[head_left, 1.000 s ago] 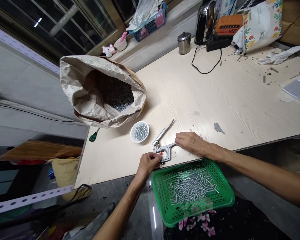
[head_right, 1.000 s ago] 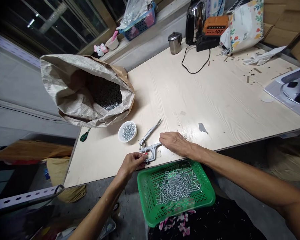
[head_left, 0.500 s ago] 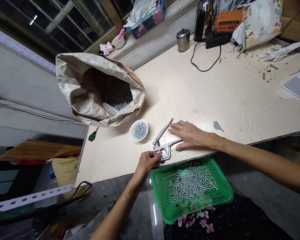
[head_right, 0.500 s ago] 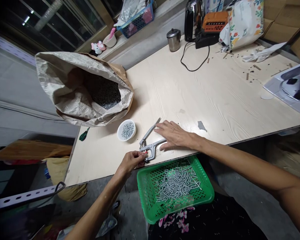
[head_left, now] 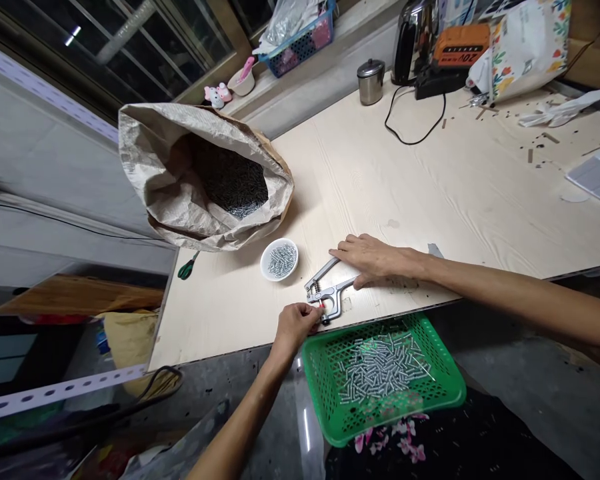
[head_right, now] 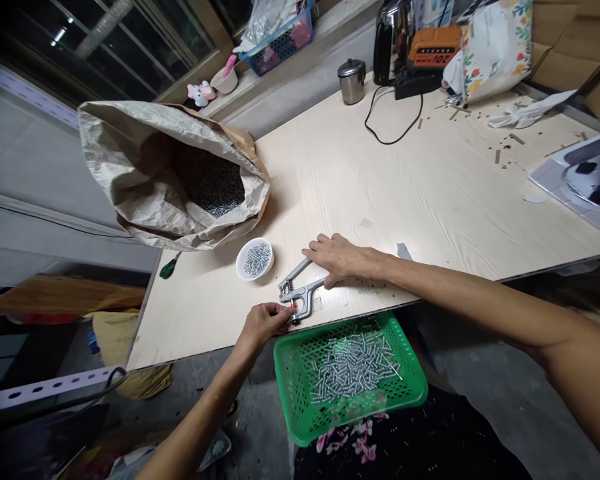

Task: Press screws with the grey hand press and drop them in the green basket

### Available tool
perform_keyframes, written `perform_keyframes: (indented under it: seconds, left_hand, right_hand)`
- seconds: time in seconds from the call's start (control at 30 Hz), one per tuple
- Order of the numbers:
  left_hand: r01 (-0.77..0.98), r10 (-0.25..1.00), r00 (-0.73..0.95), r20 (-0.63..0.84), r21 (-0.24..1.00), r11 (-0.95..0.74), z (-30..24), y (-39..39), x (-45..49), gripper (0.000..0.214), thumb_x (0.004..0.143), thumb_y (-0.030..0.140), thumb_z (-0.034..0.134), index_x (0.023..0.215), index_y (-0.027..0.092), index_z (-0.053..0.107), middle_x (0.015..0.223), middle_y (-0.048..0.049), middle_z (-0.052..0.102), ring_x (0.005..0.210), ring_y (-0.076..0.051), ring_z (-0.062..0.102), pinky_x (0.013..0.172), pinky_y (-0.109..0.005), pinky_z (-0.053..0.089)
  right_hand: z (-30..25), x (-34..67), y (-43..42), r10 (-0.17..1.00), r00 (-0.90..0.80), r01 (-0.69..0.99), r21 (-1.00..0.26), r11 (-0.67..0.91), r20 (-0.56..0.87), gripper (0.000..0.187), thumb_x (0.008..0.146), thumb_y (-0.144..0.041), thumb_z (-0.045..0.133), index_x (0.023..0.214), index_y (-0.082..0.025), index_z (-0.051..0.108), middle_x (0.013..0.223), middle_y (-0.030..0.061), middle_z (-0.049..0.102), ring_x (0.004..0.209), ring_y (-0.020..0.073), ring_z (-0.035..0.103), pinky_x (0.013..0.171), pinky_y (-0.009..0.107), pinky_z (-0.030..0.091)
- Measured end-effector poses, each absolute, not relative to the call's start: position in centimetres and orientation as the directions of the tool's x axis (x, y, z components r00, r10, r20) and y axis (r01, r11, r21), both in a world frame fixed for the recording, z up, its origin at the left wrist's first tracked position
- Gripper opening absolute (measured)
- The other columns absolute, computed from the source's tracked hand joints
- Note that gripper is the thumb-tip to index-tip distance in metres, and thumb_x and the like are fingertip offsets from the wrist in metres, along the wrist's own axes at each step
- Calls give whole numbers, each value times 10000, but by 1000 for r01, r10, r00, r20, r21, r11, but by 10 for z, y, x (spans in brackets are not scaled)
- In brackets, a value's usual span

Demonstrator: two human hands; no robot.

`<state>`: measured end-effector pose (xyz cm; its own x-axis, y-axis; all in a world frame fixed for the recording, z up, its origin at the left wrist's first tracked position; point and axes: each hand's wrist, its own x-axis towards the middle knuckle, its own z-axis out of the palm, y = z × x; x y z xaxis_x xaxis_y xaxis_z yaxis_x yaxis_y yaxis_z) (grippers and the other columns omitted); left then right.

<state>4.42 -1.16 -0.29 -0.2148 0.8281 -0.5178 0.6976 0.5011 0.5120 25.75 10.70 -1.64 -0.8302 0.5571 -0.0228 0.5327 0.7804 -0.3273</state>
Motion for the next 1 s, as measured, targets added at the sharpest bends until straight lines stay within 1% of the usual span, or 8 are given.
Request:
perform_keyframes:
  seconds: [0.07,0.17,0.23,0.33,0.5,0.73,0.87,1.0]
  left_hand:
    - [865,944,-164,-287,419,277,0,-15,50,307,800,420,600,640,160,621,687,-35,599,660,-175,583,625,-288,450]
    - [938,997,75,-13,341,-66,-1,-6,65,232,830,372,607,951,179,655,983,-79,630,928,-229,575,790,-345,473]
    - [912,966,257,41,321,-256,-5,9,75,405,818,343,642,1179,180,561,1173,-105,585,1062,-250,516,893,-391,453]
    - [865,898,438,-34,289,-411,-10,36,81,573,806,368,662,1300,168,449,1243,-119,540,1088,-259,480,934,-415,434]
    - [843,838,525,-149,227,-487,-6,56,79,647,796,400,662,1339,173,392,1162,-119,535,1048,-261,477,895,-411,434]
    - [834,846,523,-100,263,-484,-13,50,89,174,926,286,481,983,155,580,933,-79,574,916,-223,497,803,-359,450]
    - [858,884,466,-36,260,-442,-24,45,95,282,963,287,397,796,156,582,821,-67,575,837,-200,514,780,-344,457]
    - [847,899,438,22,324,-421,-19,39,87,234,925,348,494,1022,167,605,1003,-90,602,972,-220,533,846,-373,465]
  right_hand:
    - [-16,258,103,566,-824,534,-346,771,-12,677,645,-367,809,1207,-133,512,1084,123,584,973,279,470,720,355,396]
    - [-16,258,98,561,-827,511,-383,769,22,683,655,-329,811,1225,-123,496,1088,123,579,968,265,469,747,349,400]
    - [-17,259,95,564,-824,499,-411,763,46,675,649,-315,819,1206,-104,503,1068,125,577,962,254,473,786,349,406]
    - [-20,265,92,588,-807,509,-447,735,48,621,639,-335,825,1135,-106,529,1040,120,567,956,247,482,799,348,420]
    - [-22,277,93,626,-779,549,-430,716,47,458,661,-363,801,1004,-182,558,979,85,561,877,235,496,703,341,439]
    - [-39,269,96,576,-809,508,-357,784,116,69,853,-199,590,795,-181,555,838,64,577,801,198,482,712,331,407]
    - [-52,264,97,575,-812,492,-414,766,97,224,908,-104,421,726,-184,523,776,41,575,730,168,473,688,311,401]
    - [-38,273,90,592,-797,516,-375,770,119,116,866,-264,588,929,-168,574,952,87,603,890,216,506,766,354,425]
